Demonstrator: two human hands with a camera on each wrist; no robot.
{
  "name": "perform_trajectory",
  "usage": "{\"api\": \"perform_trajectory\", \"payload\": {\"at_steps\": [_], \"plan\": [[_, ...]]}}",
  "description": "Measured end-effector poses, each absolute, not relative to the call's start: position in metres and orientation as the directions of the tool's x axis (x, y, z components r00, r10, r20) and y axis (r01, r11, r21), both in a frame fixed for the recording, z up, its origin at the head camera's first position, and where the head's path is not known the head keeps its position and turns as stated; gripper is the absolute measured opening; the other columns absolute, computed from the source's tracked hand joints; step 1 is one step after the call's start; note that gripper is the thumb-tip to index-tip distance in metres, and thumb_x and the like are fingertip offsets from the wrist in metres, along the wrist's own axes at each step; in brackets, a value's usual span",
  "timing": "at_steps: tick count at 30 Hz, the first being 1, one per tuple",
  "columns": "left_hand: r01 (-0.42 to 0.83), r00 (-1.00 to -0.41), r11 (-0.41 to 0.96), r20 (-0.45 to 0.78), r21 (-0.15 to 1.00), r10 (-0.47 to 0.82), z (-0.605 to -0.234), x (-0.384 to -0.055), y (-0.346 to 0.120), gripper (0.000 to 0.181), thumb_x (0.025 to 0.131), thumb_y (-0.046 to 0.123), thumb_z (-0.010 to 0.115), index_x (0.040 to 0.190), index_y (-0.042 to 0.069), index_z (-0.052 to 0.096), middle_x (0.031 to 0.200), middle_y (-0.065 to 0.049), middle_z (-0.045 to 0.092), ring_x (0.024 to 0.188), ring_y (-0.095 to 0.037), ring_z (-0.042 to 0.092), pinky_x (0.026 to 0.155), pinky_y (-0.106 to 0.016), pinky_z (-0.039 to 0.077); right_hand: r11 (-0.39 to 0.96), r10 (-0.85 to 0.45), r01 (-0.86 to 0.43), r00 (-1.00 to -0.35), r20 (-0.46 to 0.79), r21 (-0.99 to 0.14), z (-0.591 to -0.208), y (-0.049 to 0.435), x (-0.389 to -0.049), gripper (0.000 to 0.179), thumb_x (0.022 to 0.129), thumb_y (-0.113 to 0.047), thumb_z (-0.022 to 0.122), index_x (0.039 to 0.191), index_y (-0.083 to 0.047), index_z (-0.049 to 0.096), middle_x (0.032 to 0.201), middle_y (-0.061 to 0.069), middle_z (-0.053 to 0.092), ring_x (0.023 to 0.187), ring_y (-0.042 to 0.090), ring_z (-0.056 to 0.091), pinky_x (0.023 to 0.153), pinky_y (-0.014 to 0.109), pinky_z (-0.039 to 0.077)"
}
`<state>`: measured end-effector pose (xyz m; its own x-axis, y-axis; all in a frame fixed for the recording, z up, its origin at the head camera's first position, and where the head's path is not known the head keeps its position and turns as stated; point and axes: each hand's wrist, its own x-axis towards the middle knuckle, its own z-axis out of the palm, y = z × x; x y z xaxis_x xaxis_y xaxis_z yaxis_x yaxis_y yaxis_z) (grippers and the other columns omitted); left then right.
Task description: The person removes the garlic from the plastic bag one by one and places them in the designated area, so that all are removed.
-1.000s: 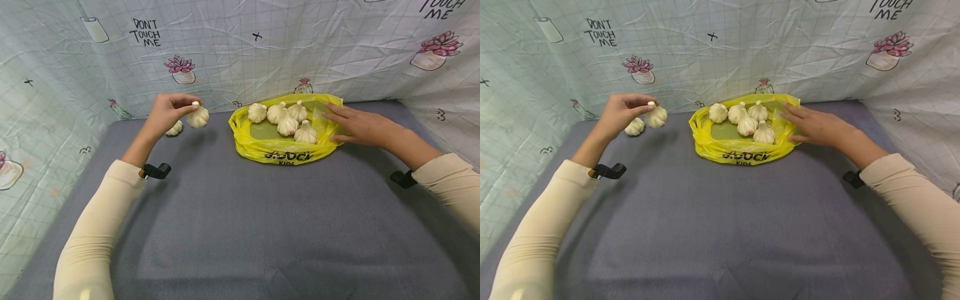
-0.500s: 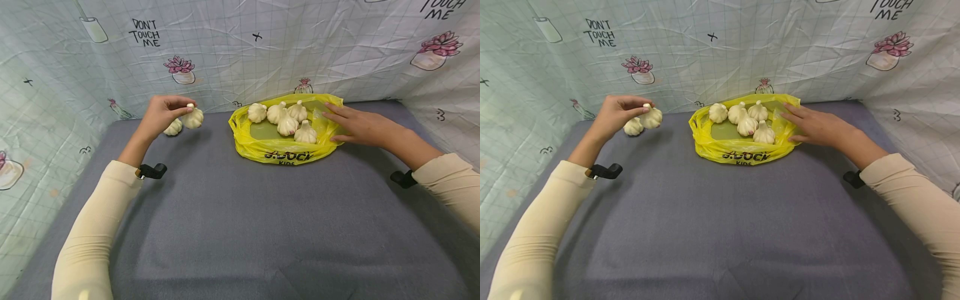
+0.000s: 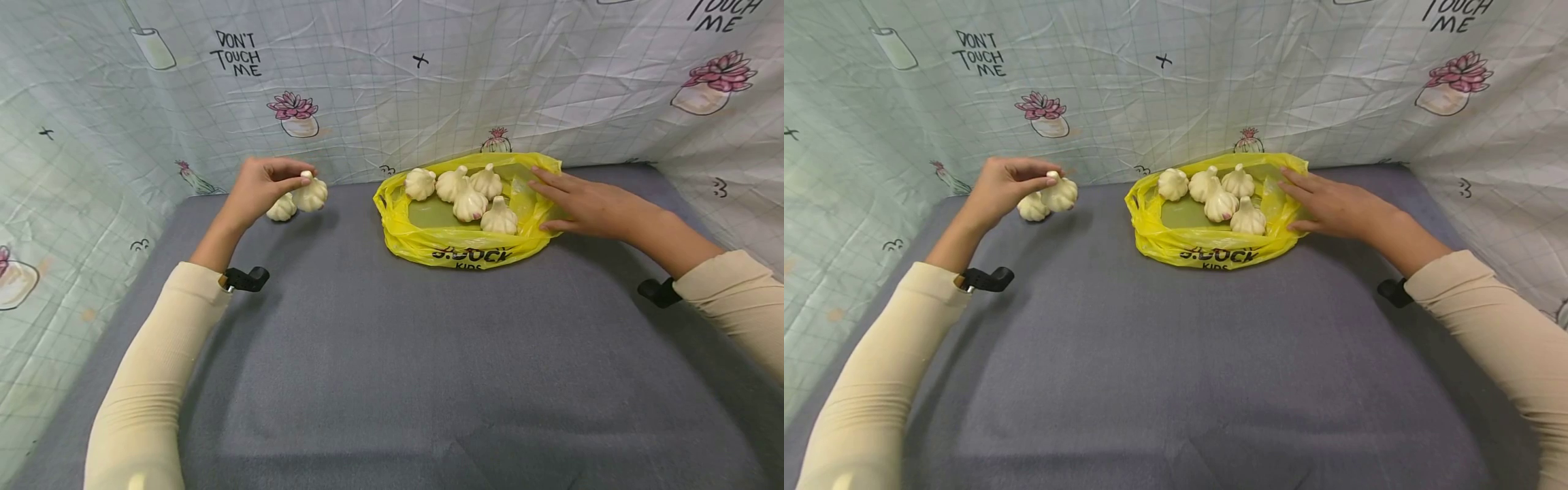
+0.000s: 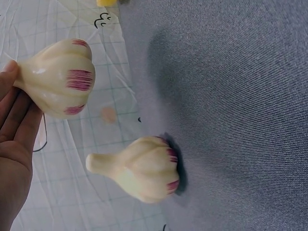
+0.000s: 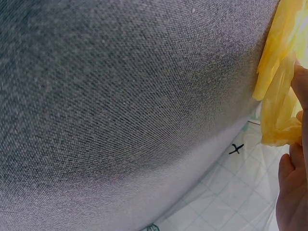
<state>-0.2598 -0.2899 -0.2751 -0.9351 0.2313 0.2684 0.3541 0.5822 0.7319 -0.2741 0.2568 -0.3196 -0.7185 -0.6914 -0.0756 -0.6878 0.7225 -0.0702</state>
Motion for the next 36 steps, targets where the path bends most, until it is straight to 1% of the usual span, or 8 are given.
{"api": "perform_trajectory", "payload": {"at_steps": [8,14,18,25,28,33,36], "plan": [[0.337,-0.941,0.585,0.236,0.738,0.243,-0.279,-0.263,-0.293,0.029,0.096,0.024,0.074,0.119,0.007,0.077,0.116,-0.007,0.076,0.098,-0.005,0.071,0.084,-0.02,0.055,0.727,-0.686,-0.683,-0.723,-0.079,-0.065,-0.32,0.256,-0.273,0.083,0.1,-0.038,0.066,0.16,0.001,0.025,0.169,0.022,0.008,0.15,0.048,0.019,0.113,0.065,0.03],[0.332,-0.942,0.567,0.228,0.754,0.248,-0.281,-0.267,-0.296,0.028,0.095,0.022,0.075,0.119,0.007,0.077,0.115,-0.005,0.076,0.098,-0.004,0.071,0.083,-0.02,0.055,0.726,-0.688,-0.685,-0.722,-0.077,-0.059,-0.319,0.256,-0.273,0.083,0.1,-0.038,0.066,0.159,0.002,0.025,0.168,0.022,0.008,0.15,0.048,0.02,0.113,0.064,0.031],[0.331,-0.941,0.564,0.223,0.757,0.253,-0.283,-0.27,-0.3,0.029,0.095,0.021,0.075,0.119,0.005,0.076,0.115,-0.005,0.076,0.099,-0.004,0.071,0.083,-0.021,0.056,0.726,-0.687,-0.685,-0.722,-0.084,-0.054,-0.319,0.255,-0.273,0.083,0.1,-0.039,0.065,0.16,0.002,0.024,0.168,0.023,0.007,0.15,0.048,0.02,0.113,0.065,0.031],[0.299,-0.951,0.573,0.19,0.763,0.243,-0.287,-0.278,-0.307,0.029,0.094,0.016,0.075,0.12,0.003,0.075,0.12,-0.008,0.074,0.097,-0.002,0.071,0.082,-0.023,0.056,0.725,-0.688,-0.687,-0.721,-0.083,-0.047,-0.32,0.254,-0.273,0.083,0.1,-0.04,0.065,0.16,0.002,0.024,0.168,0.022,0.008,0.15,0.047,0.019,0.113,0.065,0.031],[0.298,-0.951,0.591,0.183,0.749,0.249,-0.286,-0.279,-0.309,0.029,0.094,0.017,0.076,0.119,0.004,0.076,0.118,-0.006,0.075,0.096,-0.002,0.071,0.083,-0.024,0.056,0.724,-0.689,-0.688,-0.72,-0.085,-0.047,-0.32,0.255,-0.273,0.084,0.1,-0.04,0.065,0.16,0.002,0.023,0.169,0.022,0.007,0.15,0.048,0.019,0.113,0.065,0.03],[0.29,-0.953,0.629,0.159,0.721,0.257,-0.284,-0.28,-0.311,0.03,0.092,0.021,0.077,0.119,0.007,0.076,0.117,-0.007,0.075,0.095,-0.001,0.071,0.084,-0.027,0.056,0.724,-0.689,-0.688,-0.719,-0.085,-0.05,-0.32,0.254,-0.273,0.084,0.1,-0.039,0.066,0.16,0.002,0.024,0.169,0.022,0.007,0.15,0.048,0.019,0.114,0.064,0.029],[0.281,-0.955,0.636,0.141,0.719,0.262,-0.283,-0.282,-0.311,0.03,0.092,0.021,0.078,0.119,0.007,0.076,0.117,-0.008,0.075,0.094,-0.001,0.071,0.084,-0.025,0.055,0.725,-0.689,-0.687,-0.72,-0.085,-0.052,-0.321,0.255,-0.273,0.083,0.1,-0.039,0.066,0.16,0.002,0.024,0.168,0.023,0.008,0.149,0.049,0.02,0.114,0.065,0.029]]}}
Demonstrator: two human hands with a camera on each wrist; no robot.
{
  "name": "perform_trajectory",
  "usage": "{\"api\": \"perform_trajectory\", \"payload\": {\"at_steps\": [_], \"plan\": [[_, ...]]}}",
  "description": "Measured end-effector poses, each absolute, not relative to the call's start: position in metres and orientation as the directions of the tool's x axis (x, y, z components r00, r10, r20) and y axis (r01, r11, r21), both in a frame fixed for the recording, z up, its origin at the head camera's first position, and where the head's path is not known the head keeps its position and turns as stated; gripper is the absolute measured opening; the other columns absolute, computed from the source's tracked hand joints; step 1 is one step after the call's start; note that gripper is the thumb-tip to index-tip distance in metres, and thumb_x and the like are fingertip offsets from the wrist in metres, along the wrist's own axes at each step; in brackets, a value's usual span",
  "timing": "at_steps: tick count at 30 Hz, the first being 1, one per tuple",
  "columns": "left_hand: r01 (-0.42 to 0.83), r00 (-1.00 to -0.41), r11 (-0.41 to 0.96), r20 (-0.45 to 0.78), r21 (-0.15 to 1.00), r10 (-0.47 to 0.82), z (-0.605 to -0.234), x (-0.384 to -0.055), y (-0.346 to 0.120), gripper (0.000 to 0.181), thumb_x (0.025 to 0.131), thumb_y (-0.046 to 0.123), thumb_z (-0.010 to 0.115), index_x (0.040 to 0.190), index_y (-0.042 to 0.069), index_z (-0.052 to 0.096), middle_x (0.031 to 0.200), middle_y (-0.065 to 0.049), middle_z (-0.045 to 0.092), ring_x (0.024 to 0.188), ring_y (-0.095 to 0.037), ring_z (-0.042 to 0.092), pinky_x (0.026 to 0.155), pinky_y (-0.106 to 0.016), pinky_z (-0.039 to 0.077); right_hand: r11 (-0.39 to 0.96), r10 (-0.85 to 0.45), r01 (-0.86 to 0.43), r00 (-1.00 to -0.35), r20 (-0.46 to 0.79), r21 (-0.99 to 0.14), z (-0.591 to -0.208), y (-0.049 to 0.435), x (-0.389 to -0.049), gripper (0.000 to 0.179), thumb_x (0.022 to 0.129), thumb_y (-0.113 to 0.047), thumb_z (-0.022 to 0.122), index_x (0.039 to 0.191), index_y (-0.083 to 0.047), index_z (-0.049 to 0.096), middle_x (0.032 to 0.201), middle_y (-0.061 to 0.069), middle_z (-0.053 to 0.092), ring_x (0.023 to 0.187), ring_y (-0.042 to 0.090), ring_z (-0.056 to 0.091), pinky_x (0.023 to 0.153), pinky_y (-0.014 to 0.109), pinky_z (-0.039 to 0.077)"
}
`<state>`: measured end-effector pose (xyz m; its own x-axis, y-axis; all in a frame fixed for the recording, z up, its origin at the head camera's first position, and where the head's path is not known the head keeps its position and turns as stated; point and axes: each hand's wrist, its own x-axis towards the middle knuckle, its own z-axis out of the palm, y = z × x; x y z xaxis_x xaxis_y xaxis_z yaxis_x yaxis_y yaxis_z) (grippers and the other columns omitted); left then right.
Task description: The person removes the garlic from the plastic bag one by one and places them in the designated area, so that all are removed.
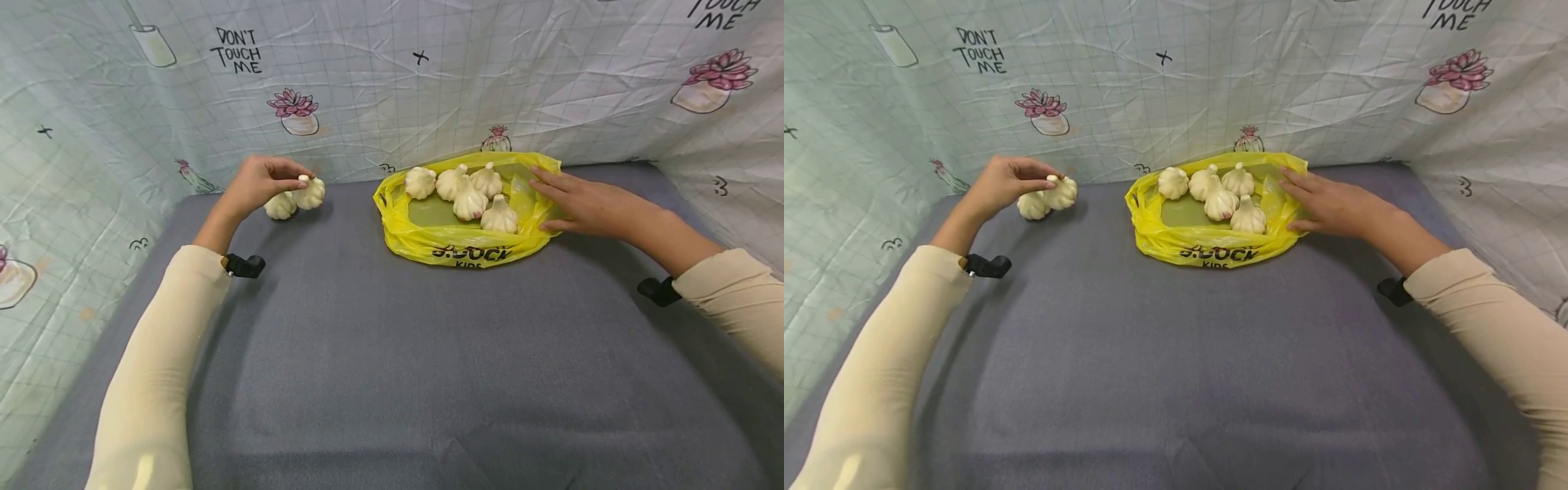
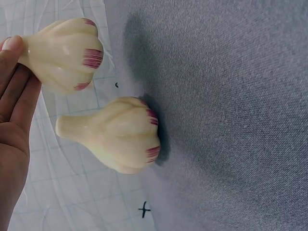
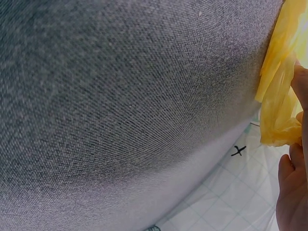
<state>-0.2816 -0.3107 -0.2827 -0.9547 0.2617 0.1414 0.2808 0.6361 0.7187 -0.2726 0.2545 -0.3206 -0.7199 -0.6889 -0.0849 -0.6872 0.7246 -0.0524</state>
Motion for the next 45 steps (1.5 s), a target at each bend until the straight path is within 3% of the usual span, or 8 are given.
{"api": "perform_trajectory", "payload": {"at_steps": [7,12,18,25,45], "plan": [[0.294,-0.945,0.649,0.109,0.702,0.309,-0.281,-0.289,-0.313,0.028,0.093,0.024,0.077,0.117,0.01,0.077,0.11,-0.001,0.077,0.098,-0.002,0.071,0.085,-0.018,0.053,0.722,-0.692,-0.691,-0.718,-0.079,-0.046,-0.321,0.256,-0.273,0.083,0.1,-0.038,0.066,0.159,0.003,0.025,0.168,0.023,0.008,0.149,0.05,0.02,0.113,0.065,0.03],[0.278,-0.943,0.669,0.064,0.689,0.326,-0.281,-0.294,-0.316,0.029,0.094,0.026,0.077,0.118,0.011,0.077,0.11,0.001,0.077,0.099,-0.002,0.07,0.085,-0.018,0.053,0.724,-0.689,-0.688,-0.72,-0.08,-0.048,-0.321,0.255,-0.272,0.083,0.1,-0.038,0.067,0.159,0.003,0.025,0.168,0.023,0.009,0.149,0.049,0.021,0.114,0.064,0.03],[0.245,-0.946,0.693,0.01,0.678,0.324,-0.279,-0.3,-0.32,0.031,0.093,0.031,0.076,0.118,0.012,0.077,0.111,0.005,0.077,0.099,-0.005,0.07,0.088,-0.027,0.054,0.728,-0.686,-0.684,-0.723,-0.084,-0.056,-0.321,0.256,-0.273,0.083,0.1,-0.038,0.066,0.159,0.003,0.024,0.168,0.023,0.008,0.149,0.049,0.02,0.114,0.065,0.029],[0.24,-0.94,0.687,-0.011,0.686,0.34,-0.279,-0.305,-0.324,0.029,0.094,0.028,0.077,0.117,0.01,0.077,0.111,0.004,0.077,0.102,-0.006,0.069,0.085,-0.021,0.054,0.73,-0.682,-0.681,-0.725,-0.091,-0.045,-0.321,0.255,-0.273,0.084,0.1,-0.039,0.066,0.159,0.003,0.024,0.168,0.023,0.008,0.149,0.049,0.02,0.114,0.064,0.029],[0.167,-0.951,0.773,-0.105,0.612,0.289,-0.271,-0.315,-0.324,0.038,0.093,0.038,0.075,0.122,0.014,0.076,0.118,0.006,0.075,0.105,-0.006,0.064,0.095,-0.036,0.049,0.726,-0.686,-0.686,-0.722,-0.086,-0.037,-0.322,0.255,-0.274,0.083,0.1,-0.038,0.066,0.159,0.003,0.024,0.168,0.023,0.009,0.149,0.049,0.02,0.114,0.064,0.03]]}}
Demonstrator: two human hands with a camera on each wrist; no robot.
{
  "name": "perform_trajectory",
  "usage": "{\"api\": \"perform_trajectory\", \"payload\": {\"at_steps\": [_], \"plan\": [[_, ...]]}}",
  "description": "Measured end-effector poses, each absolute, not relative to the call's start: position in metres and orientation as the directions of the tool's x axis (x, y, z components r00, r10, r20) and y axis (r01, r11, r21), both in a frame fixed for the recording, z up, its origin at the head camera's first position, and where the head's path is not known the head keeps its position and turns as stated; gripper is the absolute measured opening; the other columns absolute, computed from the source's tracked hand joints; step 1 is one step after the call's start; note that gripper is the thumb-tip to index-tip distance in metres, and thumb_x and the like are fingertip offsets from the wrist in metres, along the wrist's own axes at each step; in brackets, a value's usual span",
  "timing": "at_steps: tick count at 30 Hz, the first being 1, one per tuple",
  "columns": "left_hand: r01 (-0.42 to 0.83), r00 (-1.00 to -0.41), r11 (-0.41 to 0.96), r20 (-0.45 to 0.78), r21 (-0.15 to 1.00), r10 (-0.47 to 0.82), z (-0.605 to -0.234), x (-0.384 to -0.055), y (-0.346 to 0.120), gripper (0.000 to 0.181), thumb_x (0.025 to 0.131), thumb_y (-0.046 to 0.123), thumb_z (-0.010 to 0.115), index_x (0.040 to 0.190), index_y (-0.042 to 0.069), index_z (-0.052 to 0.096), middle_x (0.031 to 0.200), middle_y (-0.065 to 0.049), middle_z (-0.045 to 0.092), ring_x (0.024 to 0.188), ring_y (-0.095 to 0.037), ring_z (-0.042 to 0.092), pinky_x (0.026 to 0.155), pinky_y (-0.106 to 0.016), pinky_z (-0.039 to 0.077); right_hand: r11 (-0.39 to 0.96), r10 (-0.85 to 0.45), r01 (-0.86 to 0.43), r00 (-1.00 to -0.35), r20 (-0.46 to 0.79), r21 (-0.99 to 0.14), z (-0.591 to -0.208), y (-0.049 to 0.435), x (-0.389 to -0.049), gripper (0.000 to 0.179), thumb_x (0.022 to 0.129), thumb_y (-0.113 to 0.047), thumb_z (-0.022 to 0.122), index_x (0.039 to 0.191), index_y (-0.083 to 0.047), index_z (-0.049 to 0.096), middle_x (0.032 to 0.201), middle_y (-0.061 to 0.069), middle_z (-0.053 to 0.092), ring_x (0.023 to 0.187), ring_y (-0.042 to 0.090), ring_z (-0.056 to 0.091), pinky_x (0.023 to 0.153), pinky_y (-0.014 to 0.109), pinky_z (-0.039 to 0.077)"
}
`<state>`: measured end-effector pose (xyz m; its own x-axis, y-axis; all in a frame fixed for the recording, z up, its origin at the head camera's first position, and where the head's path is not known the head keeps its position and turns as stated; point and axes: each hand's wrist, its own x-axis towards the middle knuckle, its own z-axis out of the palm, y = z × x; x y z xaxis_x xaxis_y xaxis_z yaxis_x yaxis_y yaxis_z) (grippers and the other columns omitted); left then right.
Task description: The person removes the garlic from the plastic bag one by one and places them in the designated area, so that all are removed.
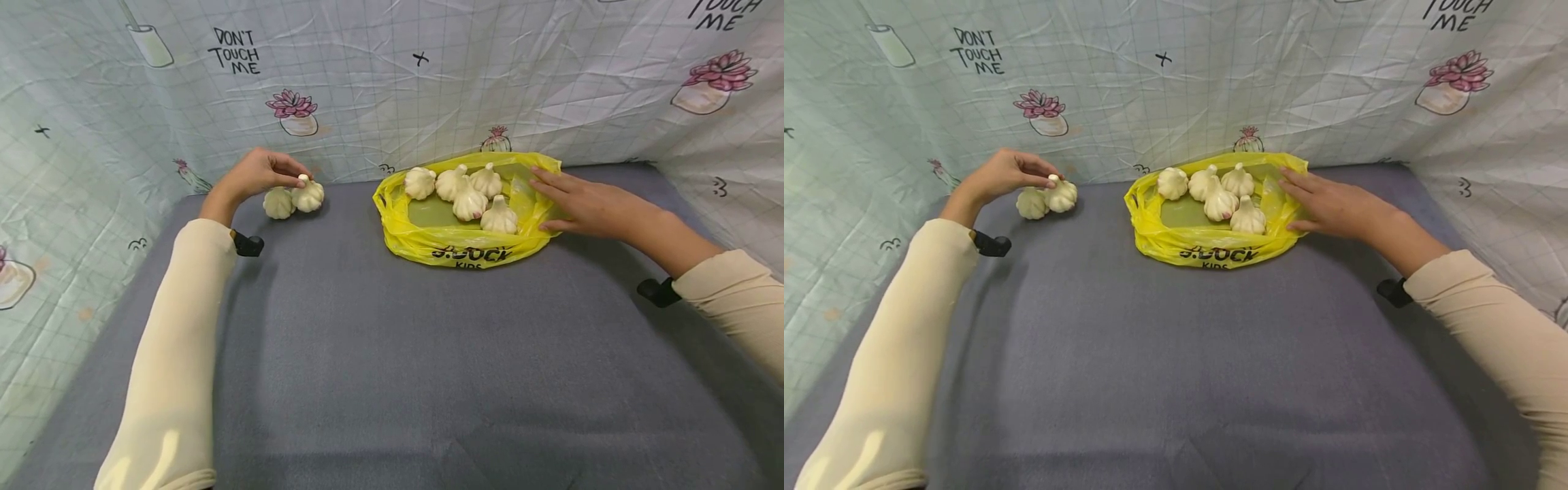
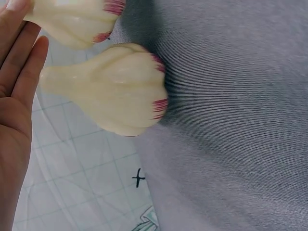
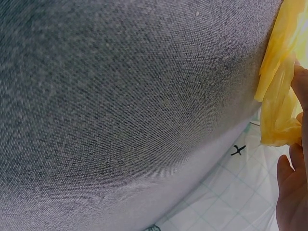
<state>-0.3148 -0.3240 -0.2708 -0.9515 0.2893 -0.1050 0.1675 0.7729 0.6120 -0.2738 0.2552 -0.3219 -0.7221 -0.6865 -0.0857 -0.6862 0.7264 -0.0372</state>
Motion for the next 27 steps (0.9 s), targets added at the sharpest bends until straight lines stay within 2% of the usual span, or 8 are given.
{"api": "perform_trajectory", "payload": {"at_steps": [5,8,12,15,21,27], "plan": [[0.151,-0.953,0.763,-0.111,0.628,0.281,-0.267,-0.322,-0.324,0.039,0.091,0.036,0.078,0.121,0.011,0.076,0.114,0.01,0.075,0.111,-0.008,0.062,0.1,-0.041,0.048,0.722,-0.691,-0.691,-0.718,-0.089,-0.034,-0.321,0.254,-0.274,0.084,0.1,-0.039,0.065,0.16,0.003,0.023,0.168,0.023,0.008,0.15,0.049,0.02,0.113,0.064,0.03],[0.141,-0.955,0.764,-0.117,0.629,0.273,-0.266,-0.325,-0.325,0.037,0.09,0.032,0.08,0.119,0.01,0.077,0.11,0.01,0.076,0.111,-0.008,0.061,0.099,-0.038,0.049,0.724,-0.689,-0.689,-0.719,-0.093,-0.038,-0.321,0.254,-0.275,0.085,0.101,-0.04,0.064,0.16,0.002,0.022,0.168,0.023,0.007,0.15,0.049,0.02,0.114,0.064,0.029],[0.132,-0.958,0.781,-0.126,0.61,0.26,-0.269,-0.327,-0.326,0.034,0.089,0.027,0.081,0.117,0.008,0.078,0.109,0.008,0.076,0.105,-0.007,0.062,0.096,-0.036,0.049,0.724,-0.689,-0.688,-0.72,-0.088,-0.039,-0.322,0.253,-0.275,0.084,0.1,-0.039,0.065,0.16,0.003,0.023,0.168,0.023,0.008,0.15,0.049,0.02,0.114,0.064,0.029],[0.118,-0.96,0.781,-0.131,0.613,0.247,-0.273,-0.326,-0.324,0.034,0.09,0.027,0.081,0.117,0.007,0.078,0.11,0.006,0.076,0.103,-0.009,0.063,0.098,-0.04,0.049,0.724,-0.689,-0.688,-0.72,-0.082,-0.044,-0.323,0.254,-0.274,0.084,0.1,-0.039,0.065,0.16,0.003,0.022,0.168,0.023,0.008,0.15,0.049,0.02,0.114,0.064,0.029],[0.132,-0.961,0.786,-0.118,0.604,0.251,-0.277,-0.327,-0.322,0.036,0.091,0.033,0.079,0.117,0.008,0.077,0.113,0.002,0.076,0.109,-0.015,0.062,0.104,-0.048,0.046,0.725,-0.688,-0.686,-0.721,-0.079,-0.059,-0.324,0.255,-0.272,0.083,0.1,-0.039,0.065,0.16,0.002,0.023,0.168,0.022,0.009,0.15,0.048,0.02,0.114,0.064,0.029],[0.15,-0.966,0.814,-0.09,0.562,0.241,-0.278,-0.324,-0.323,0.035,0.094,0.032,0.075,0.119,0.008,0.077,0.12,-0.006,0.074,0.116,-0.025,0.062,0.105,-0.049,0.046,0.725,-0.689,-0.687,-0.72,-0.08,-0.058,-0.324,0.256,-0.273,0.083,0.101,-0.039,0.065,0.159,0.003,0.023,0.169,0.022,0.008,0.15,0.048,0.019,0.113,0.064,0.03]]}}
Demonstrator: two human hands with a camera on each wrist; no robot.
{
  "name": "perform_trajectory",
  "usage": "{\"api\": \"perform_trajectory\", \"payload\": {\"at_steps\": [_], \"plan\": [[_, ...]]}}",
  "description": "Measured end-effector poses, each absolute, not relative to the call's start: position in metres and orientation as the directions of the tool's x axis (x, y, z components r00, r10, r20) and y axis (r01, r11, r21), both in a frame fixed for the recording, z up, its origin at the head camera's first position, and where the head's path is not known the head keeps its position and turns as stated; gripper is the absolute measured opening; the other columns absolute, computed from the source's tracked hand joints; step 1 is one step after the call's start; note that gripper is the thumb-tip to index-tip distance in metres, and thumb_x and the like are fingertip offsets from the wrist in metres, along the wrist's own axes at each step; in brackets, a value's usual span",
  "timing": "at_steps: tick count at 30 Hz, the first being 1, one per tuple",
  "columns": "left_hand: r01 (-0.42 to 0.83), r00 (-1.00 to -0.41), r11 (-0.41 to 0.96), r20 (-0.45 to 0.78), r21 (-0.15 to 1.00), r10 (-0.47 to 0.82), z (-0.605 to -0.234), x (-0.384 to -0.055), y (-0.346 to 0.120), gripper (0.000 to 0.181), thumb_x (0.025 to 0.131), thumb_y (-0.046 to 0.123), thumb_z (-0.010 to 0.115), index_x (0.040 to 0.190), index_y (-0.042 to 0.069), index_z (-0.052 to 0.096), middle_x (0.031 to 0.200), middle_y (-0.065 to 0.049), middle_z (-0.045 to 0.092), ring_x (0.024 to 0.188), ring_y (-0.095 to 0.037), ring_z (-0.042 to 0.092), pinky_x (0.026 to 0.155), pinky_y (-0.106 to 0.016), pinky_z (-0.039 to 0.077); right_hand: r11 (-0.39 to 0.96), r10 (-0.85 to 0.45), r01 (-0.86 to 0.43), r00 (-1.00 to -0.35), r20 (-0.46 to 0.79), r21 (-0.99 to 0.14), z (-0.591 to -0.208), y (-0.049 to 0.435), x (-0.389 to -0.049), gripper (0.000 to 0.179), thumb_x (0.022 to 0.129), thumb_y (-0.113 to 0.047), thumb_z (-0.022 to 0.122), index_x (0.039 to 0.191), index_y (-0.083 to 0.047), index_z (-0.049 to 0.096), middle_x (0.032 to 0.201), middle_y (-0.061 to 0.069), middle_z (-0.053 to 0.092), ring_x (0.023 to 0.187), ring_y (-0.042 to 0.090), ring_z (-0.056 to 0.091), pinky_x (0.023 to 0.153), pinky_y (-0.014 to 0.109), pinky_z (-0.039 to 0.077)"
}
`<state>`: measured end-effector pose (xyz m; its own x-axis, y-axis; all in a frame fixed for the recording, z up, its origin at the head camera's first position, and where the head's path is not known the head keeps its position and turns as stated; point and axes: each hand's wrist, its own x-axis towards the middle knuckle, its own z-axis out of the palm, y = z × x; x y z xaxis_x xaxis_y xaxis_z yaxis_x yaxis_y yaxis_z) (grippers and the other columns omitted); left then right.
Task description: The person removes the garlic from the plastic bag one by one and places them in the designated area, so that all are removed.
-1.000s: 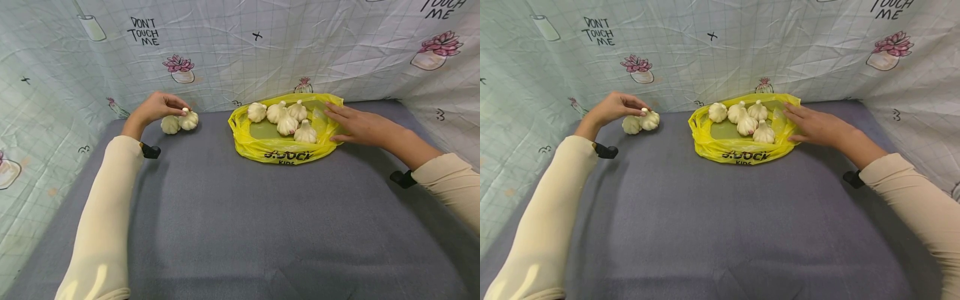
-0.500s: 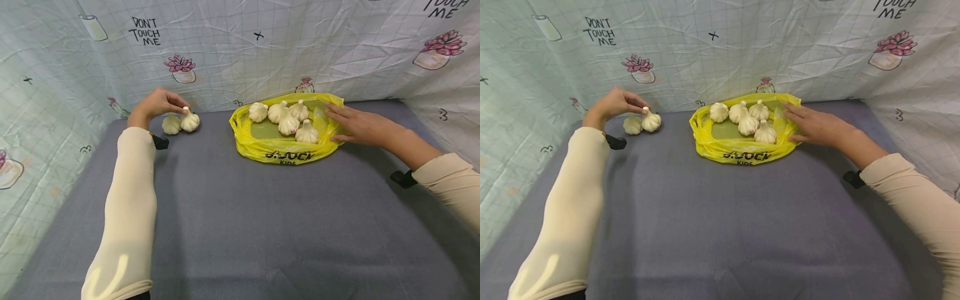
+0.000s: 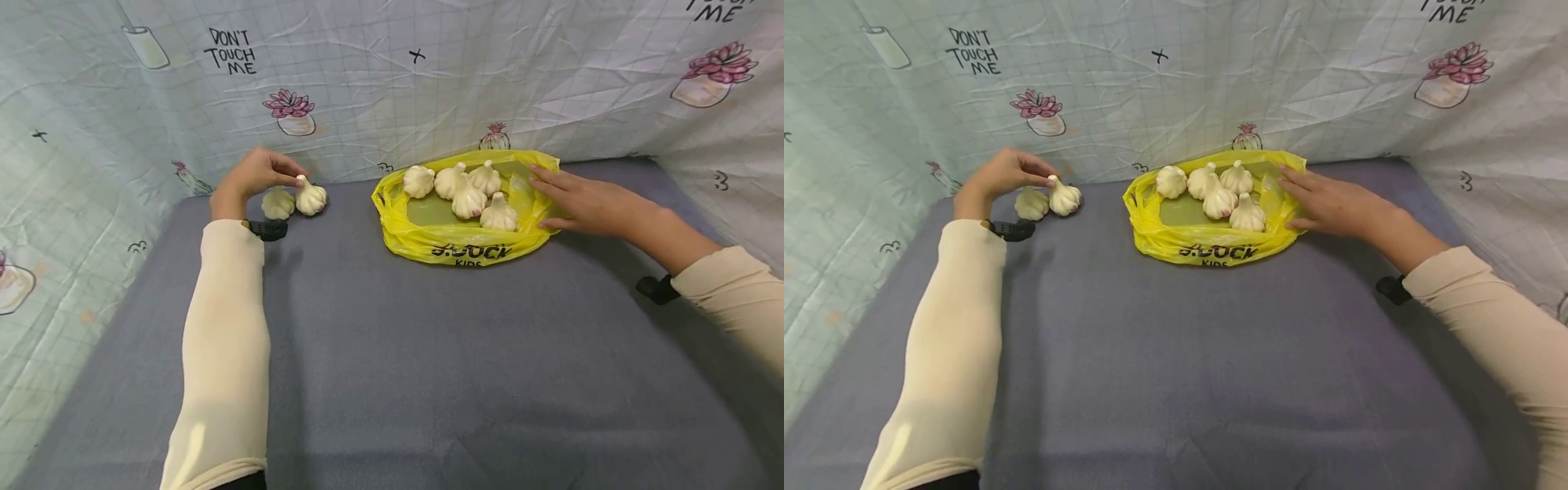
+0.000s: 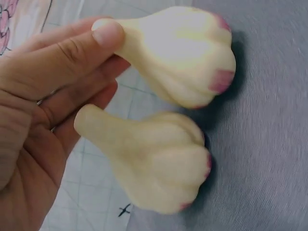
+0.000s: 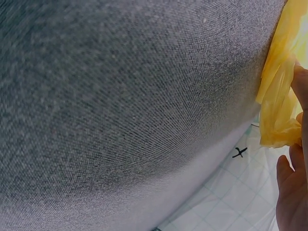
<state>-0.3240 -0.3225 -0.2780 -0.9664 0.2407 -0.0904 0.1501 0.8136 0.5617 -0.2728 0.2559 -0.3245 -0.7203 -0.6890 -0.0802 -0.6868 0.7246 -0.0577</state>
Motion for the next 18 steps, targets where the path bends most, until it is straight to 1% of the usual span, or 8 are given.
{"api": "perform_trajectory", "payload": {"at_steps": [4,8,14,18], "plan": [[0.138,-0.973,0.82,-0.078,0.556,0.217,-0.2825,-0.3194,-0.3234,0.038,0.095,0.035,0.074,0.123,0.01,0.075,0.121,-0.005,0.074,0.119,-0.027,0.061,0.106,-0.049,0.045,0.724,-0.69,-0.686,-0.719,-0.087,-0.067,-0.3243,0.2552,-0.2742,0.083,0.101,-0.039,0.064,0.16,0.003,0.023,0.169,0.021,0.007,0.15,0.048,0.018,0.114,0.064,0.029],[0.145,-0.976,0.82,-0.054,0.553,0.209,-0.2854,-0.3157,-0.3238,0.038,0.095,0.035,0.073,0.123,0.009,0.075,0.119,-0.004,0.075,0.119,-0.028,0.061,0.106,-0.05,0.045,0.724,-0.689,-0.684,-0.719,-0.086,-0.084,-0.324,0.255,-0.2735,0.082,0.101,-0.038,0.065,0.16,0.003,0.024,0.169,0.02,0.007,0.151,0.047,0.018,0.115,0.063,0.028],[0.192,-0.971,0.829,-0.02,0.525,0.238,-0.2826,-0.3131,-0.3227,0.031,0.097,0.03,0.073,0.119,0.008,0.077,0.121,-0.01,0.073,0.114,-0.026,0.063,0.104,-0.047,0.046,0.726,-0.688,-0.683,-0.722,-0.073,-0.082,-0.3251,0.2577,-0.2718,0.082,0.101,-0.037,0.065,0.16,0.002,0.024,0.169,0.02,0.008,0.151,0.046,0.018,0.113,0.064,0.03],[0.223,-0.962,0.833,-0.021,0.506,0.271,-0.28,-0.3133,-0.3213,0.03,0.098,0.026,0.071,0.121,0.006,0.076,0.124,-0.015,0.071,0.116,-0.03,0.063,0.104,-0.05,0.046,0.723,-0.69,-0.685,-0.721,-0.066,-0.084,-0.3254,0.2583,-0.2718,0.081,0.102,-0.038,0.064,0.16,0.002,0.023,0.169,0.02,0.008,0.151,0.046,0.018,0.113,0.064,0.03]]}}
